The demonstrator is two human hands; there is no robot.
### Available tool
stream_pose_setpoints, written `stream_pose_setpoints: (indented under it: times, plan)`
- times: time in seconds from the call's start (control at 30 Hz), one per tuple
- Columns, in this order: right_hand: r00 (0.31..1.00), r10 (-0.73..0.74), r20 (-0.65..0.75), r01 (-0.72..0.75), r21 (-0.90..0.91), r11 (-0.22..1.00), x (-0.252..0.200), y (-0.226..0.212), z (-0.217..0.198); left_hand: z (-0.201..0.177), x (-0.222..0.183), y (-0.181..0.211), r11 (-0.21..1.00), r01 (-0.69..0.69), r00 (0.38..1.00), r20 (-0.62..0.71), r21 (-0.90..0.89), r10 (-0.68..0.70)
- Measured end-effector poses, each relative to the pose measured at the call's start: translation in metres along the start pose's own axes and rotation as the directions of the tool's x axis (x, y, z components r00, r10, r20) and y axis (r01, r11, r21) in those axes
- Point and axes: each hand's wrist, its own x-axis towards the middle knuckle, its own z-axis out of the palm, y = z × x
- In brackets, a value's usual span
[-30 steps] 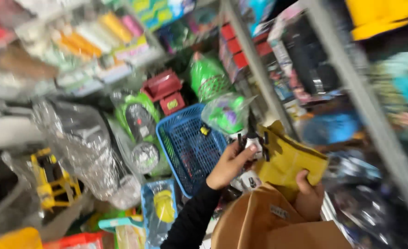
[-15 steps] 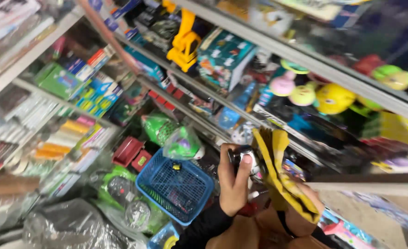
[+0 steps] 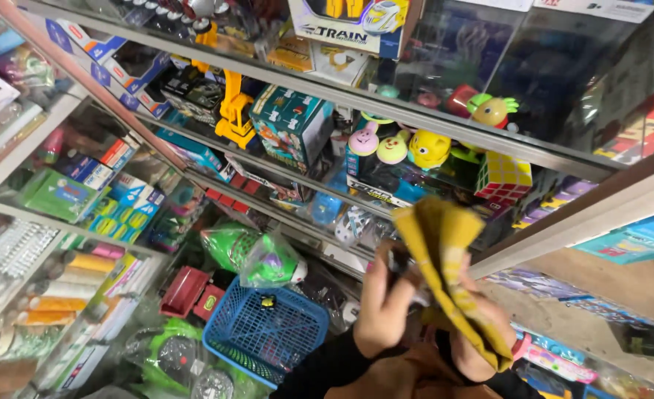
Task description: The recorder is wiping and cleaning various toys, including toy cars and rattles, using a yellow cloth on a display shelf.
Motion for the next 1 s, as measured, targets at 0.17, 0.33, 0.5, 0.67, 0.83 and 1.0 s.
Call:
stream_pose_setpoints:
  times: [0.17, 0.33, 0.5, 0.67, 0.83, 1.0]
  plan:
    - [0.994, 0.104, -0.018, -0.105, -0.171, 0.980, -0.065, 0.054, -0.087, 0.000, -0.002, -0.006, 0.994, 0.033, 0.997, -0.066, -0.102, -0.040]
    - [0.959, -0.120, 0.255, 0.169, -0.181, 0.969, -0.017, 0.002, -0.038, -0.008, 0.001, -0.013, 0.994, 0.057, 0.997, -0.053, -0.092, -0.062]
    - [0.958, 0.064, -0.278, -0.164, -0.354, 0.921, -0.106, 0.063, -0.104, 0.008, -0.008, -0.001, 0.984, 0.116, 0.990, -0.059, -0.134, -0.125]
    - [0.990, -0.134, -0.054, 0.125, -0.145, 0.982, -0.065, 0.025, -0.054, -0.003, -0.001, -0.007, 0.981, 0.091, 0.983, -0.142, -0.170, -0.115]
    - [0.984, -0.175, -0.038, 0.164, -0.194, 0.967, -0.081, 0.026, -0.065, 0.001, -0.014, -0.019, 0.937, 0.185, 0.967, -0.114, -0.296, -0.227]
    - [0.963, -0.262, -0.054, 0.256, -0.105, 0.961, -0.057, 0.023, -0.044, -0.009, 0.002, 0.011, 0.979, 0.036, 0.988, -0.143, -0.202, -0.066]
